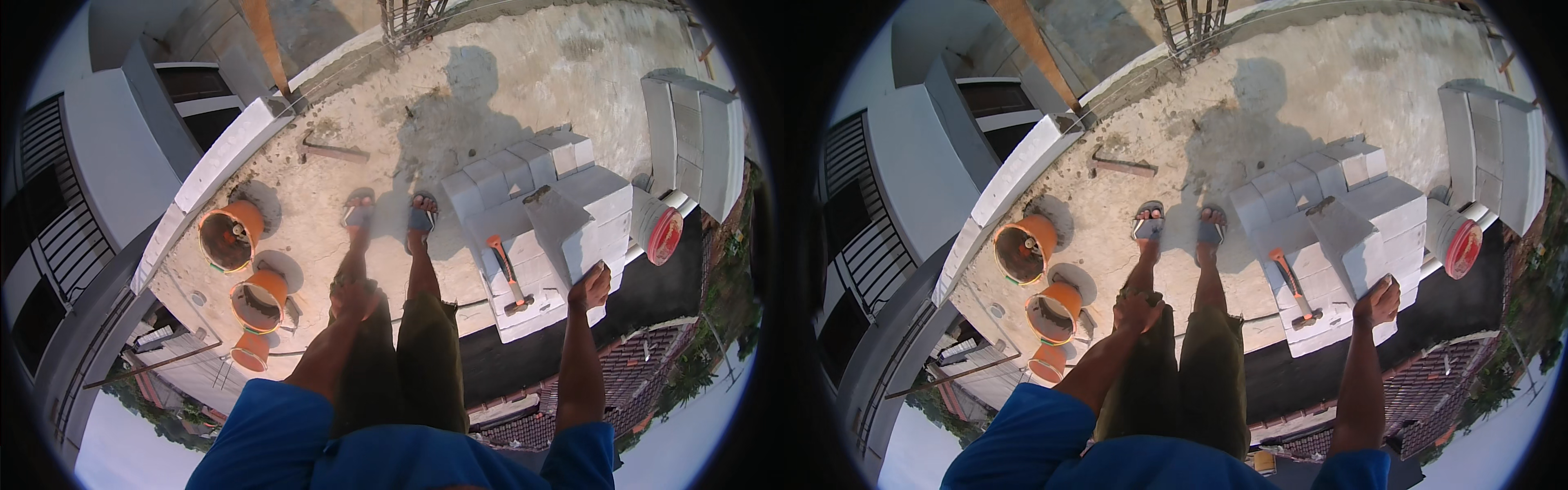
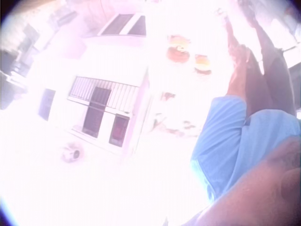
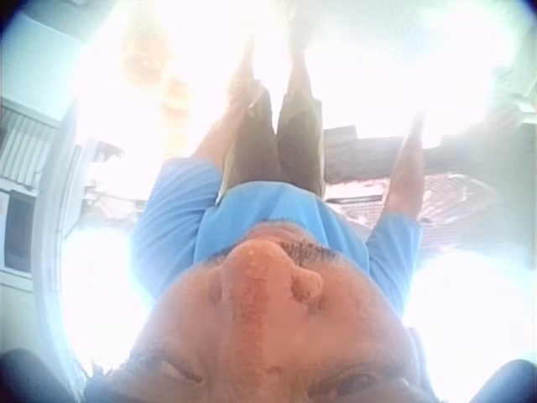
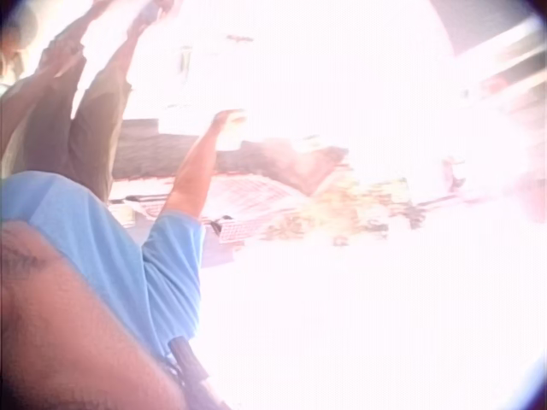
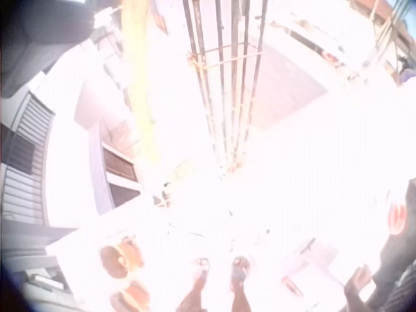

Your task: The person scoops cement from a bucket with a trowel and applies it to a low wall on a rooftop. They smooth the cement along the wall and occasionally dip the trowel into a bucket of water. The person also handles white rectangular blocks, placing them on the rooftop surface.

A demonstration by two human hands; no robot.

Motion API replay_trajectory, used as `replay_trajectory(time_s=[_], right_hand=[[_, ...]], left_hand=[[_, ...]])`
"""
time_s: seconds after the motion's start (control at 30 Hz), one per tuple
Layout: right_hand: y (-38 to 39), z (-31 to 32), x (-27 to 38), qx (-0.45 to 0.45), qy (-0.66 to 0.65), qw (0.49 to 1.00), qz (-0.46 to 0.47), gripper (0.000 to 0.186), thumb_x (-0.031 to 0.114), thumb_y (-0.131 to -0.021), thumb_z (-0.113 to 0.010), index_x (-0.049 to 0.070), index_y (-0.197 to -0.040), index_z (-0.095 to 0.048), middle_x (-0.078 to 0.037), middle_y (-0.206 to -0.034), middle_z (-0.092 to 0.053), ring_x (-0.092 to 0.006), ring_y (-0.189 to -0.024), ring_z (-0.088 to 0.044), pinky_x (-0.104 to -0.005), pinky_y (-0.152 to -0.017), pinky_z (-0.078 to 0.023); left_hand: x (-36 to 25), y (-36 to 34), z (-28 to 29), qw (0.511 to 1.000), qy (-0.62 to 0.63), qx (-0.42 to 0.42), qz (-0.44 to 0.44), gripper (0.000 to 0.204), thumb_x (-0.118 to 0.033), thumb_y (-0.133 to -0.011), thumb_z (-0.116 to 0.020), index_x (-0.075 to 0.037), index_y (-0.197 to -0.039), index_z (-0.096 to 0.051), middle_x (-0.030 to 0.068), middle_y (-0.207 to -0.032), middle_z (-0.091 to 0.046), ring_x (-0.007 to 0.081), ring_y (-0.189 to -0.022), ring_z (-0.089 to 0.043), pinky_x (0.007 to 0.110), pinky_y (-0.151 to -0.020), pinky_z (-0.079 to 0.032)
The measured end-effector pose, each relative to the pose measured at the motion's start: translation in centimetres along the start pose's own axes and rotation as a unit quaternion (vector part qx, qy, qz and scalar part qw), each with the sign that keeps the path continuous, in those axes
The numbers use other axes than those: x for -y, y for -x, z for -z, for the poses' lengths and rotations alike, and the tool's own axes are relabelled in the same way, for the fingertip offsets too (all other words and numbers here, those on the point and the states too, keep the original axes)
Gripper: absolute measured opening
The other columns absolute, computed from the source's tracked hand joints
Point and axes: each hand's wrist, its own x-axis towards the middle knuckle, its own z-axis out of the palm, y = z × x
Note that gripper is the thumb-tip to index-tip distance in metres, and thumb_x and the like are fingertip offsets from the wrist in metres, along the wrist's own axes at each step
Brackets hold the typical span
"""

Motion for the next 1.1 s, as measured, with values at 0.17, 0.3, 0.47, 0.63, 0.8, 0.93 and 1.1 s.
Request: replay_trajectory(time_s=[0.17,0.3,0.47,0.63,0.8,0.93,1.1], right_hand=[[-0.1,-0.5,-0.6,0.005,0.016,1.0,-0.002,0.064,0.063,-0.109,-0.032,0.016,-0.139,-0.064,-0.009,-0.138,-0.067,-0.0345,-0.135,-0.054,-0.0579,-0.117,-0.03],[-0.1,-0.3,-0.1,0.001,0.008,1.0,0.002,0.063,0.064,-0.11,-0.032,0.017,-0.138,-0.064,-0.009,-0.137,-0.067,-0.0336,-0.134,-0.055,-0.0584,-0.115,-0.031],[0.1,0.1,0.8,-0.018,-0.012,1.0,0.001,0.055,0.058,-0.11,-0.038,0.018,-0.134,-0.066,-0.006,-0.13,-0.068,-0.0307,-0.132,-0.056,-0.0566,-0.115,-0.031],[0.5,0.4,0.5,-0.013,-0.025,1.0,-0.006,0.052,0.055,-0.108,-0.044,0.016,-0.132,-0.068,-0.008,-0.129,-0.068,-0.0299,-0.131,-0.056,-0.0568,-0.117,-0.029],[0.7,1.1,1.9,-0.048,-0.041,0.998,0.01,0.048,0.052,-0.105,-0.052,0.017,-0.133,-0.067,-0.008,-0.126,-0.067,-0.03,-0.133,-0.055,-0.0613,-0.12,-0.024],[0.8,1.6,0.9,-0.04,-0.061,0.997,-0.009,0.046,0.049,-0.101,-0.058,0.017,-0.133,-0.067,-0.008,-0.129,-0.065,-0.0289,-0.135,-0.053,-0.0636,-0.122,-0.02],[0.5,3.1,2.0,-0.026,-0.102,0.994,-0.016,0.049,0.05,-0.101,-0.057,0.015,-0.134,-0.066,-0.007,-0.132,-0.063,-0.0271,-0.138,-0.051,-0.0628,-0.125,-0.017]], left_hand=[[1.1,-0.7,0.4,0.998,0.047,0.036,0.009,0.076,-0.069,-0.091,-0.062,-0.014,-0.143,-0.067,0.0154,-0.159,-0.049,0.0362,-0.151,-0.041,0.057,-0.118,-0.04],[1.9,-1.2,0.1,1.0,0.005,0.002,-0.012,0.074,-0.068,-0.09,-0.063,-0.014,-0.14,-0.068,0.0165,-0.156,-0.053,0.0356,-0.147,-0.047,0.057,-0.117,-0.042],[2.6,-1.0,2.0,0.999,-0.021,0.045,0.0,0.071,-0.066,-0.092,-0.063,-0.014,-0.139,-0.069,0.0172,-0.149,-0.06,0.0374,-0.139,-0.056,0.057,-0.113,-0.046],[5.2,0.0,2.7,0.989,-0.108,-0.027,-0.094,0.063,-0.059,-0.098,-0.055,-0.009,-0.133,-0.069,0.0162,-0.139,-0.067,0.0378,-0.134,-0.058,0.056,-0.107,-0.05],[5.0,-3.6,4.0,0.961,-0.026,-0.22,-0.165,0.049,-0.048,-0.097,-0.066,-0.01,-0.128,-0.07,0.0151,-0.133,-0.068,0.035,-0.13,-0.059,0.053,-0.108,-0.048],[-8.5,-6.6,11.7,0.88,0.076,-0.369,-0.289,0.033,-0.032,-0.097,-0.075,-0.01,-0.122,-0.073,0.0153,-0.123,-0.071,0.0376,-0.121,-0.063,0.047,-0.105,-0.049],[-29.7,-0.3,19.0,0.681,0.117,-0.442,-0.572,0.027,-0.019,-0.097,-0.075,-0.005,-0.12,-0.071,0.0167,-0.121,-0.071,0.0364,-0.118,-0.063,0.045,-0.105,-0.048]])
